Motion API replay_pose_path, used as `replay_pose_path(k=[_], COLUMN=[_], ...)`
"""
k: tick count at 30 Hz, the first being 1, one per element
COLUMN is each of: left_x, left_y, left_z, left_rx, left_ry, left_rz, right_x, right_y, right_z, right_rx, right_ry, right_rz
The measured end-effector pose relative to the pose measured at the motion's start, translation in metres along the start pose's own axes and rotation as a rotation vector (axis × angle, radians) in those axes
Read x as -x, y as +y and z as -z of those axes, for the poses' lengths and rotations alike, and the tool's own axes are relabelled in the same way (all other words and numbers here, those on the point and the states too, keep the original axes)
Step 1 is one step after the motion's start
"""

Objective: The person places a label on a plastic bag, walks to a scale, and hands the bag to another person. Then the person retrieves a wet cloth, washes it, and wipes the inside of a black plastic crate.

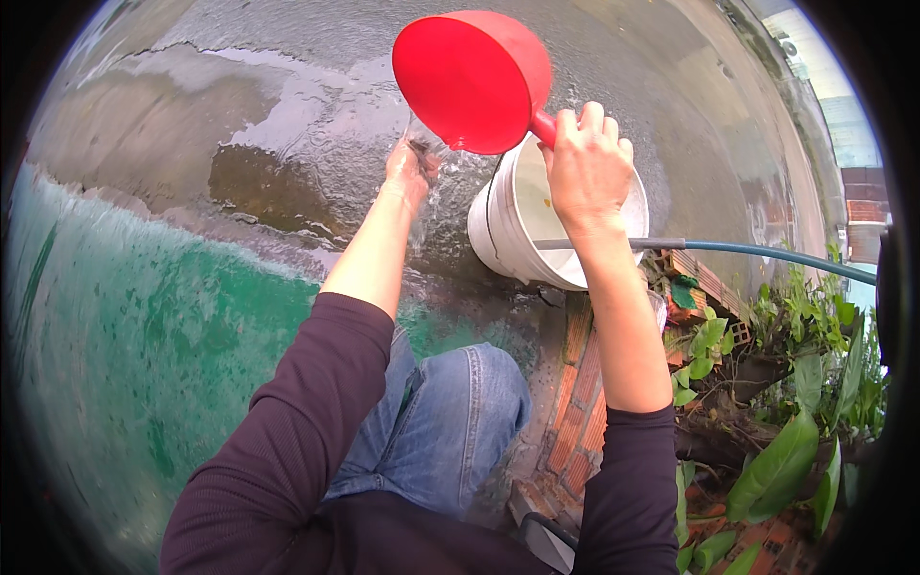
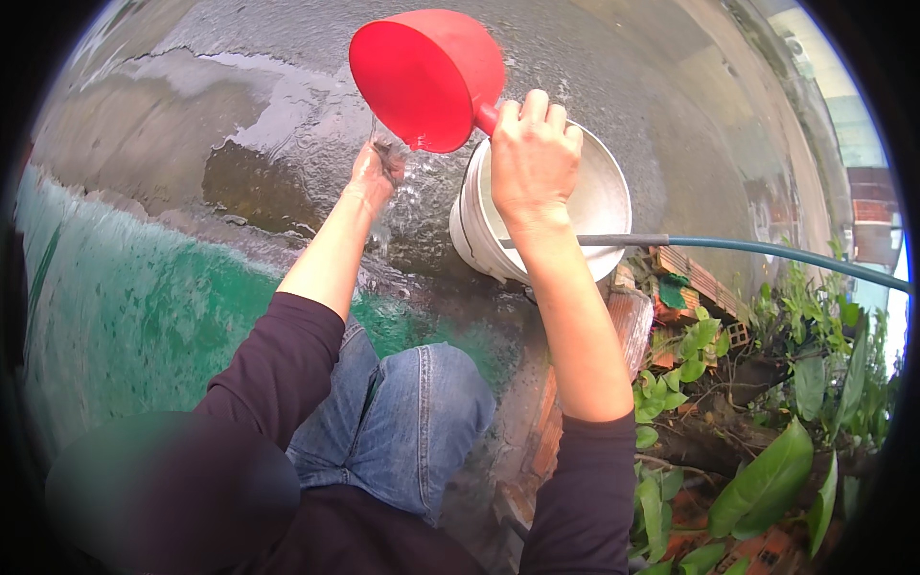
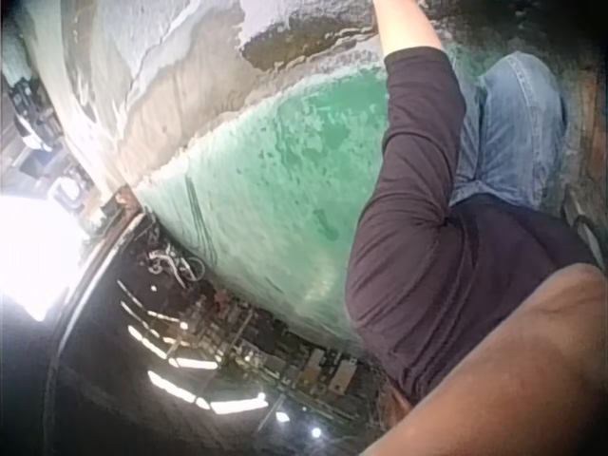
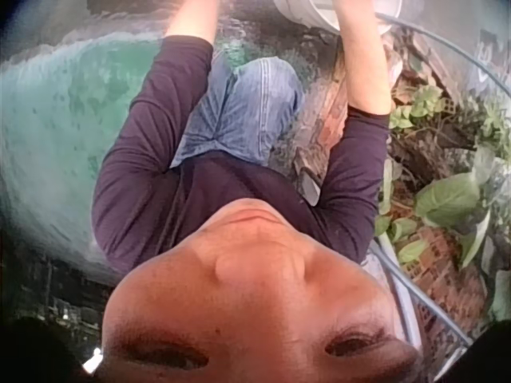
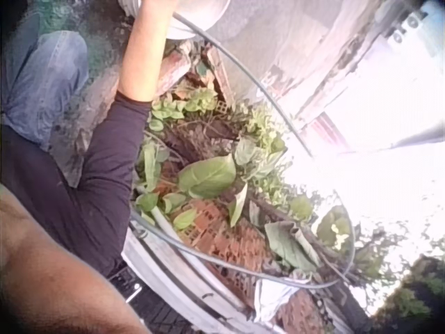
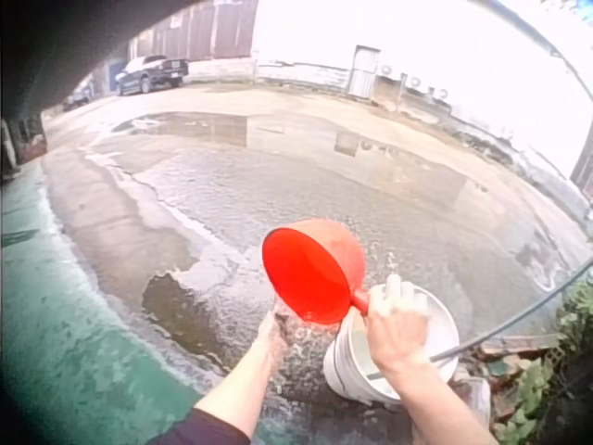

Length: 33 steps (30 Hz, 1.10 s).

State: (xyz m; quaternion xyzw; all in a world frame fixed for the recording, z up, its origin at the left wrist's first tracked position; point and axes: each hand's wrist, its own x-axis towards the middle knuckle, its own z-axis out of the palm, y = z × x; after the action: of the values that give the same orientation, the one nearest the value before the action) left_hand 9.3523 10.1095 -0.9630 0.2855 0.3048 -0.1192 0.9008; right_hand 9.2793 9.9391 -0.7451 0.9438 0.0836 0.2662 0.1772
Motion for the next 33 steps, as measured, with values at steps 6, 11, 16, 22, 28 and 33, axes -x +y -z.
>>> replay_pose_path(k=[6,11,16,22,28,33], left_x=[-0.003,0.006,0.007,0.016,0.057,0.096], left_y=[0.003,0.017,0.024,0.039,0.058,0.115], left_z=[0.007,0.021,0.031,0.016,-0.017,-0.063], left_rx=[-0.045,-0.016,-0.218,0.078,0.443,0.4], left_ry=[-0.018,-0.276,-0.305,-0.145,-0.264,-0.359], left_rz=[0.15,0.352,0.204,0.288,0.288,0.262], right_x=[0.013,0.04,0.073,0.091,0.082,0.066], right_y=[0.0,0.052,0.1,0.063,0.034,0.065], right_z=[-0.01,0.005,-0.03,-0.106,-0.092,-0.017], right_rx=[0.139,0.236,0.278,0.074,-0.037,-0.167], right_ry=[0.093,-0.224,-0.727,-1.003,-0.74,-0.638], right_rz=[0.006,-0.383,-0.498,-0.474,-0.465,-0.508])
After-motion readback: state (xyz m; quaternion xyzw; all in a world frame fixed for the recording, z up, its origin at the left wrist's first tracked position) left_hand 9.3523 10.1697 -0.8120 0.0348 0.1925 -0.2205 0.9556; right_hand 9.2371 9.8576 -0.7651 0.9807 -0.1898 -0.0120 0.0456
